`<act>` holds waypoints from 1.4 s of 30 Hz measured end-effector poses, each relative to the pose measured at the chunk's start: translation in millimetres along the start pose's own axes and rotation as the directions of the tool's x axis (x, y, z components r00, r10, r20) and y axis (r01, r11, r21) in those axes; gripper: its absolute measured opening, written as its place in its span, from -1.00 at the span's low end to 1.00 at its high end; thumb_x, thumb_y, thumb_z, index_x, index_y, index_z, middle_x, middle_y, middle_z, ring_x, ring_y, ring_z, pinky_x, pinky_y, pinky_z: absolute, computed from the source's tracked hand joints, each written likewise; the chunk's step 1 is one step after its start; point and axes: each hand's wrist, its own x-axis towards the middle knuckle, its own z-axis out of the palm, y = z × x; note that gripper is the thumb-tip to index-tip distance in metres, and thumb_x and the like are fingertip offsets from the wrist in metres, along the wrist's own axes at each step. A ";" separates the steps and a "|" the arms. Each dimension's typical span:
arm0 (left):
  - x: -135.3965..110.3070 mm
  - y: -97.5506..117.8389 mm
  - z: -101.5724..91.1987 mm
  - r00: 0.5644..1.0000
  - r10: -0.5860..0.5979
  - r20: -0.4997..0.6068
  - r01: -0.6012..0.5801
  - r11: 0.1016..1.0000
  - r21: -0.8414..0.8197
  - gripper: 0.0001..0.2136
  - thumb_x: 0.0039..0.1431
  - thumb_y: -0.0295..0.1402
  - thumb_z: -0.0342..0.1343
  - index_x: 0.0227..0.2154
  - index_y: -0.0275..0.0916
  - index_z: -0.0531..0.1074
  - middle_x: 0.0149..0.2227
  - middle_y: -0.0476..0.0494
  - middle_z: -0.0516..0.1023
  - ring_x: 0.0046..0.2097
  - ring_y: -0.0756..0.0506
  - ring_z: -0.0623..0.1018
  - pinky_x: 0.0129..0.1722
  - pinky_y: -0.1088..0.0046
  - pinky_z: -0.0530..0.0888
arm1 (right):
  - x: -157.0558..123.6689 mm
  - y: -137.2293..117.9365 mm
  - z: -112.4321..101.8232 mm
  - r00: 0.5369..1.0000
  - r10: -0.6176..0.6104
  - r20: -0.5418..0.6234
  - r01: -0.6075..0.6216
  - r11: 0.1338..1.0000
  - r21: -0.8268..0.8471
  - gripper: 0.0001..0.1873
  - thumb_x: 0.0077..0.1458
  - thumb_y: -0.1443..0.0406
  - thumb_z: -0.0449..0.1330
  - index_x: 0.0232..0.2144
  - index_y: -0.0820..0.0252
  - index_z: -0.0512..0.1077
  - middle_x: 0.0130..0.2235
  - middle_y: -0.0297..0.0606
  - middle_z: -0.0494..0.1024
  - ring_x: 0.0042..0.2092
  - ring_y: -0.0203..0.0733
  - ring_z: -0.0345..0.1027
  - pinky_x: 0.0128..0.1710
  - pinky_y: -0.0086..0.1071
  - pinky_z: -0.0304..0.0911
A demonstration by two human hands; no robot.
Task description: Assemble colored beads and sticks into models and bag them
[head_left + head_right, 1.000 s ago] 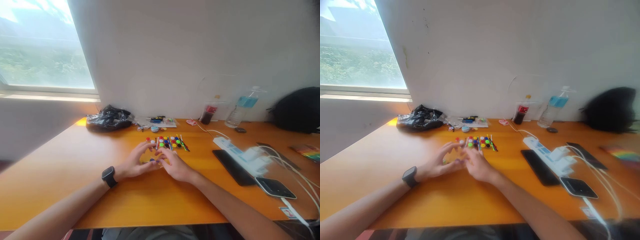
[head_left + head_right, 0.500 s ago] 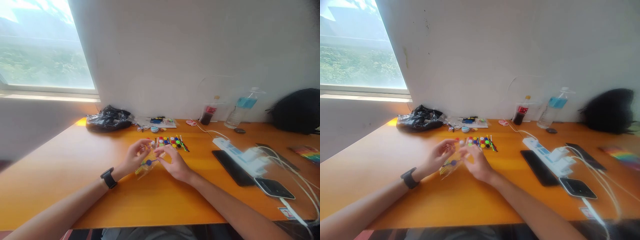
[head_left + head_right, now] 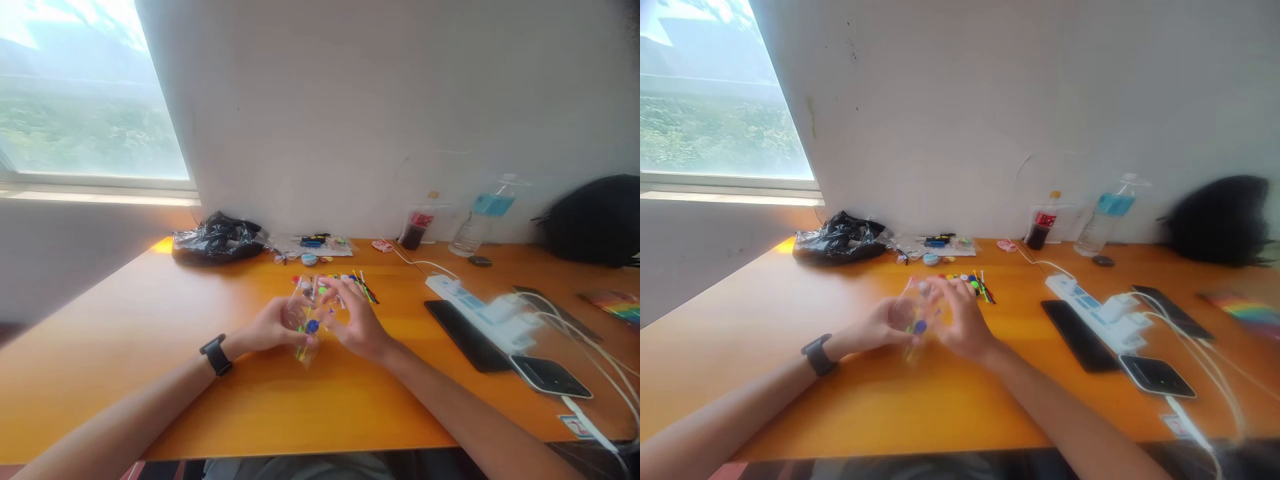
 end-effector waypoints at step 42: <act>0.0 13.8 -27.4 0.967 -0.075 -0.243 0.087 0.995 0.039 -0.62 0.20 -0.03 0.33 -0.30 -0.34 0.62 -0.40 -0.15 0.63 -0.44 -0.01 0.53 -0.41 0.49 0.49 | -3.1 17.8 6.9 0.981 0.138 0.140 -0.178 0.926 0.332 -0.58 0.30 0.26 0.20 0.19 0.05 0.36 -0.34 -0.36 0.61 -0.20 -0.13 0.56 0.01 -0.19 0.38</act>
